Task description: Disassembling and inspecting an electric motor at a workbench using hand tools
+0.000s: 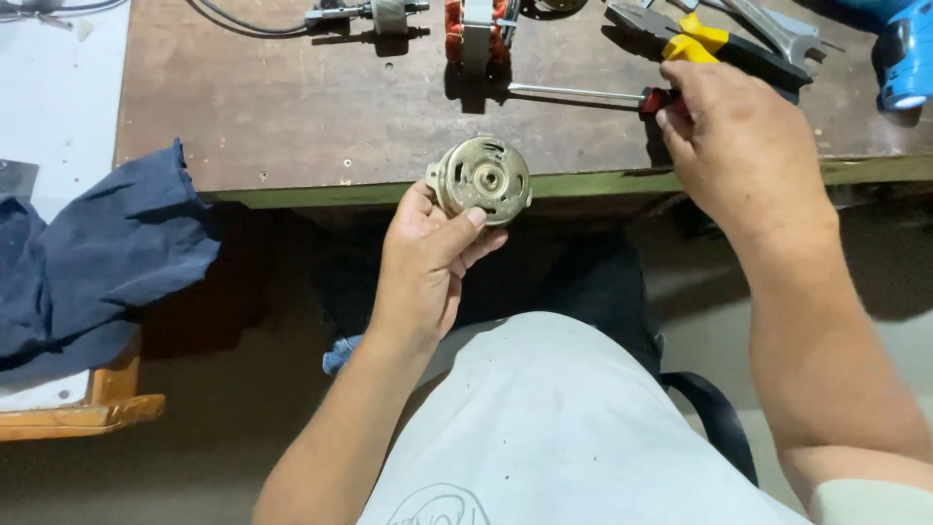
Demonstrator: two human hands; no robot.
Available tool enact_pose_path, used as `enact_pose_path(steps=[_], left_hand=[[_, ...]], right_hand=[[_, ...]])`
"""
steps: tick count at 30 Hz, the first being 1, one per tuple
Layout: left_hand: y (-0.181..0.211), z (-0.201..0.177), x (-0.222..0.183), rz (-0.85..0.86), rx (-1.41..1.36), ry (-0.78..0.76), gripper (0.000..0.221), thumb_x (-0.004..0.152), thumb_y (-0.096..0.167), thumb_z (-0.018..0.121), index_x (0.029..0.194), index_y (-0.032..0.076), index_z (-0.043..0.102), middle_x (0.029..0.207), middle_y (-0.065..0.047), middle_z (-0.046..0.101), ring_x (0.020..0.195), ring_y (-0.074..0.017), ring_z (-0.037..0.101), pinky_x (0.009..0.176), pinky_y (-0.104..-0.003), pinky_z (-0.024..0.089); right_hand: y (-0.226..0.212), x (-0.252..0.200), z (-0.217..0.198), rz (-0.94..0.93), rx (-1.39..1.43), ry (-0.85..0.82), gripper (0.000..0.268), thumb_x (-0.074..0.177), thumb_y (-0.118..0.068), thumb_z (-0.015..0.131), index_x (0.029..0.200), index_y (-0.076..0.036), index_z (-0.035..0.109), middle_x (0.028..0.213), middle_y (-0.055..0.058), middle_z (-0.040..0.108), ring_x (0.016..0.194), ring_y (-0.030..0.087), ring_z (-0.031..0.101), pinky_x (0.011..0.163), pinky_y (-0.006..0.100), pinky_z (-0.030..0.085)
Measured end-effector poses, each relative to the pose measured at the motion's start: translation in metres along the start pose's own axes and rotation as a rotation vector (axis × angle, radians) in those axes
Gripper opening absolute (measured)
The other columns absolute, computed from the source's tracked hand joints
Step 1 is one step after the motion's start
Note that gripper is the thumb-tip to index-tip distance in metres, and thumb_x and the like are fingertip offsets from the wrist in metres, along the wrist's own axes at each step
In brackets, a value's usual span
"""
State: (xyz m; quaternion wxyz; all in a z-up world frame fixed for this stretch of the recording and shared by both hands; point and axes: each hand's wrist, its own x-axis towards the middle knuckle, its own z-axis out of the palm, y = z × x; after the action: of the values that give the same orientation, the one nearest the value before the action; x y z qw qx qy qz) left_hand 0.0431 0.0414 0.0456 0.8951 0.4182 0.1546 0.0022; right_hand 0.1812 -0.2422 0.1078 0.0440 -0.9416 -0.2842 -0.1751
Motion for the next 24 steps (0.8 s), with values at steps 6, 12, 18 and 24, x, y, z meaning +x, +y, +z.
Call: enact_pose_path(steps=[6, 12, 18, 24], left_hand=[[0.021, -0.006, 0.029, 0.22, 0.055, 0.102, 0.106, 0.103, 0.011, 0.079, 0.187, 0.005, 0.014, 0.154, -0.028, 0.076, 0.128, -0.0315, 0.081, 0.092, -0.039, 0.074], [0.056, -0.02, 0.033, 0.344, 1.152, 0.326, 0.076, 0.105, 0.05, 0.073, 0.172, 0.019, 0.057, 0.13, -0.007, 0.093, 0.125, -0.0363, 0.082, 0.102, -0.051, 0.06], [0.065, -0.027, 0.039, 0.61, 1.635, 0.388, 0.075, 0.101, 0.058, 0.096, 0.151, 0.009, 0.069, 0.127, -0.014, 0.071, 0.121, -0.0415, 0.07, 0.081, -0.059, 0.064], [0.076, -0.038, 0.071, 0.6, 1.527, -0.054, 0.104, 0.097, 0.051, 0.101, 0.173, 0.002, 0.049, 0.173, -0.018, 0.062, 0.164, -0.037, 0.056, 0.144, -0.067, 0.021]], right_hand=[[0.01, 0.02, 0.009, -0.004, -0.265, -0.34, 0.052, 0.123, -0.024, 0.071, 0.173, -0.01, 0.073, 0.147, 0.015, 0.081, 0.114, 0.04, 0.084, 0.073, 0.051, 0.073], [0.007, 0.007, -0.002, 0.041, -0.047, -0.175, 0.049, 0.125, -0.017, 0.082, 0.168, 0.007, 0.077, 0.15, 0.031, 0.08, 0.134, 0.047, 0.074, 0.108, 0.054, 0.061], [-0.03, 0.018, 0.005, 0.019, 0.71, 0.054, 0.028, 0.137, 0.011, 0.062, 0.162, 0.021, 0.051, 0.137, 0.042, 0.07, 0.092, 0.039, 0.077, 0.083, 0.044, 0.065], [-0.061, 0.041, 0.005, -0.094, 0.67, 0.148, 0.039, 0.134, -0.007, 0.074, 0.159, 0.019, 0.061, 0.137, 0.034, 0.077, 0.122, 0.039, 0.079, 0.104, 0.043, 0.064]])
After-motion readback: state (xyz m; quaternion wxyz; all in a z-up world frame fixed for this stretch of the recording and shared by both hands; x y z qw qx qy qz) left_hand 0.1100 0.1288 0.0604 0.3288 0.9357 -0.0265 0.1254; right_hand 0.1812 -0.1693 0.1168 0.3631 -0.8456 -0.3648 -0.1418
